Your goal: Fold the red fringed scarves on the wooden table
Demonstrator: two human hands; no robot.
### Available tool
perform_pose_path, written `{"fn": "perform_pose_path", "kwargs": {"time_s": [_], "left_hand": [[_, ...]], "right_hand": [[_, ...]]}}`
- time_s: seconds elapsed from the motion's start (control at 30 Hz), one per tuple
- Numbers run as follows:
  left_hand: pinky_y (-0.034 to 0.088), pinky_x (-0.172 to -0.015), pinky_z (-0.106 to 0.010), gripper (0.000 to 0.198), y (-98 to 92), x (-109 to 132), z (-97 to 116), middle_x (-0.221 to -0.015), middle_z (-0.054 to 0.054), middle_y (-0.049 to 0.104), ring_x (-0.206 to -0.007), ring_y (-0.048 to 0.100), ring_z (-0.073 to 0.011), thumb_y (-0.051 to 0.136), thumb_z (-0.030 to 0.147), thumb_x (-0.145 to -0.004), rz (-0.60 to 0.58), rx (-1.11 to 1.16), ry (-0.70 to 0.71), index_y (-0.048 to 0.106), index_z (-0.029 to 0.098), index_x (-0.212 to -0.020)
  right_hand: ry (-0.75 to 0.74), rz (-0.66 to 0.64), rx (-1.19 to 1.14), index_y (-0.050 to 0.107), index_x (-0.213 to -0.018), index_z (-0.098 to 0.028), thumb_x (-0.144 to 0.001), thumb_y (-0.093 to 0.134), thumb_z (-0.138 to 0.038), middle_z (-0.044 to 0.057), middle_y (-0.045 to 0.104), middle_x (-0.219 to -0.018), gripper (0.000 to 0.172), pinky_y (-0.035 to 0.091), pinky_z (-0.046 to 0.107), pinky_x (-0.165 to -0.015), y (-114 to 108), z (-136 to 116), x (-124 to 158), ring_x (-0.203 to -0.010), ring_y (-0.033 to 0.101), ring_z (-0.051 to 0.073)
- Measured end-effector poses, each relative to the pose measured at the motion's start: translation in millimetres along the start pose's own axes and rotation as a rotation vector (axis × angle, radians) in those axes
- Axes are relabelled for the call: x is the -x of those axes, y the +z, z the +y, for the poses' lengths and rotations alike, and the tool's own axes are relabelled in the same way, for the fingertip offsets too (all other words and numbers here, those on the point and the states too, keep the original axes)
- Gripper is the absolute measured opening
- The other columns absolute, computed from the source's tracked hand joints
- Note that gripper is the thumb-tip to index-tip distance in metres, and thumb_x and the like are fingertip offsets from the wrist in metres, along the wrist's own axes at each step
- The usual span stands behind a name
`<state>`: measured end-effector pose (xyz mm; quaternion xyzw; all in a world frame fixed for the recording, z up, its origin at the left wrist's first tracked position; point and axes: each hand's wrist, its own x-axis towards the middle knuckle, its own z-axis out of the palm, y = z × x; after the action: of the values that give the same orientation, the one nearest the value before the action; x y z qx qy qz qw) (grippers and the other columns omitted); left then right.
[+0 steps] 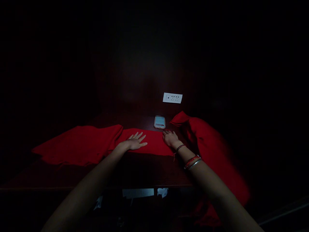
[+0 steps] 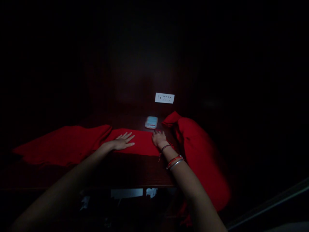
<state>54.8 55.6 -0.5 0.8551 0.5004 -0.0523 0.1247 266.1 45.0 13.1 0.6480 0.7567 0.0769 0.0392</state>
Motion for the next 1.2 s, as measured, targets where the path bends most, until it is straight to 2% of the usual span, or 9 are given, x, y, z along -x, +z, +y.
{"fn": "perform_pose_path", "kwargs": {"time_s": [0.2, 0.3, 0.4, 0.53, 0.63, 0.77, 0.87, 1.03, 1.2], "left_hand": [[0.012, -0.097, -0.045, 0.078, -5.3, 1, -3, -0.136, -0.007, 0.000, -0.124, 0.001, -0.0275, 0.018, 0.067, -0.072, -0.023, 0.009, -0.058, 0.010, 0.019, -0.133], [0.011, -0.098, -0.044, 0.080, -3.0, 0, -5, -0.136, -0.007, 0.000, -0.124, 0.000, -0.0273, 0.019, 0.068, -0.071, -0.025, 0.026, -0.071, 0.010, 0.019, -0.133], [0.007, -0.099, -0.042, 0.080, -1.3, 1, -6, -0.137, -0.006, -0.001, -0.124, -0.002, -0.0263, 0.019, 0.068, -0.071, -0.026, 0.030, -0.082, 0.008, 0.019, -0.133], [0.006, -0.099, -0.041, 0.078, -4.5, 5, -5, -0.137, -0.005, -0.003, -0.124, -0.004, -0.0249, 0.018, 0.066, -0.072, -0.049, 0.023, -0.071, 0.007, 0.019, -0.133], [0.006, -0.099, -0.041, 0.077, -7.7, 6, -2, -0.137, -0.006, -0.005, -0.124, -0.004, -0.0247, 0.018, 0.065, -0.073, -0.073, 0.018, -0.083, 0.005, 0.018, -0.133], [0.006, -0.099, -0.040, 0.077, -7.6, 6, -1, -0.137, -0.006, -0.003, -0.124, -0.003, -0.0247, 0.018, 0.065, -0.073, -0.065, 0.024, -0.097, 0.006, 0.018, -0.133], [0.007, -0.099, -0.040, 0.076, -6.1, 7, -1, -0.137, -0.007, -0.001, -0.125, -0.002, -0.0249, 0.020, 0.064, -0.073, -0.030, 0.025, -0.094, 0.008, 0.018, -0.133], [0.007, -0.099, -0.040, 0.073, -6.2, 8, 1, -0.138, -0.007, 0.000, -0.125, -0.002, -0.0248, 0.018, 0.062, -0.076, -0.034, 0.002, -0.097, 0.007, 0.018, -0.133], [0.008, -0.098, -0.041, 0.072, -2.0, 4, 6, -0.138, -0.008, 0.002, -0.125, 0.000, -0.0253, 0.019, 0.061, -0.076, 0.020, 0.006, -0.092, 0.009, 0.018, -0.133]], "right_hand": [[0.188, 0.061, 0.084, 0.057, -0.101, -0.004, -0.078, 0.029, -0.006, 0.024, 0.048, -0.110, 0.036, 0.032, 0.040, -0.083, -16, 36, 10, -0.105, 0.043, 0.027], [-0.058, 0.160, 0.076, 0.043, -0.119, -0.014, -0.080, 0.028, -0.008, 0.014, 0.033, -0.129, 0.042, 0.027, 0.037, -0.091, -20, 27, 12, -0.116, 0.030, 0.022], [-0.397, 0.099, 0.043, 0.029, -0.126, -0.024, -0.082, 0.027, -0.011, 0.002, 0.026, -0.134, 0.047, 0.020, 0.038, -0.096, -12, 16, 9, -0.121, 0.022, 0.016], [-0.107, -0.062, 0.087, 0.039, -0.122, -0.017, -0.081, 0.029, -0.009, 0.010, 0.041, -0.125, 0.043, 0.019, 0.045, -0.094, -5, 21, 6, -0.113, 0.037, 0.020], [0.079, -0.033, 0.119, 0.053, -0.107, -0.004, -0.078, 0.030, -0.005, 0.024, 0.051, -0.109, 0.036, 0.027, 0.046, -0.088, -13, 32, 9, -0.105, 0.044, 0.027], [-0.043, 0.079, 0.110, 0.048, -0.114, -0.008, -0.082, 0.027, -0.009, 0.019, 0.043, -0.120, 0.038, 0.024, 0.036, -0.093, -22, 27, 14, -0.115, 0.035, 0.021], [-0.211, 0.006, 0.003, 0.042, -0.119, -0.021, -0.082, 0.033, -0.015, 0.007, 0.036, -0.128, 0.039, 0.024, 0.028, -0.095, -18, 22, 11, -0.117, 0.031, 0.014], [-0.046, -0.120, -0.051, 0.056, -0.102, -0.007, -0.078, 0.039, -0.014, 0.018, 0.056, -0.105, 0.031, 0.036, 0.027, -0.083, -9, 37, -5, -0.098, 0.052, 0.021], [0.005, -0.092, -0.106, 0.050, -0.111, -0.009, -0.079, 0.043, -0.033, 0.013, 0.051, -0.114, 0.040, 0.038, 0.020, -0.079, -15, 38, -22, -0.101, 0.050, 0.018]]}}
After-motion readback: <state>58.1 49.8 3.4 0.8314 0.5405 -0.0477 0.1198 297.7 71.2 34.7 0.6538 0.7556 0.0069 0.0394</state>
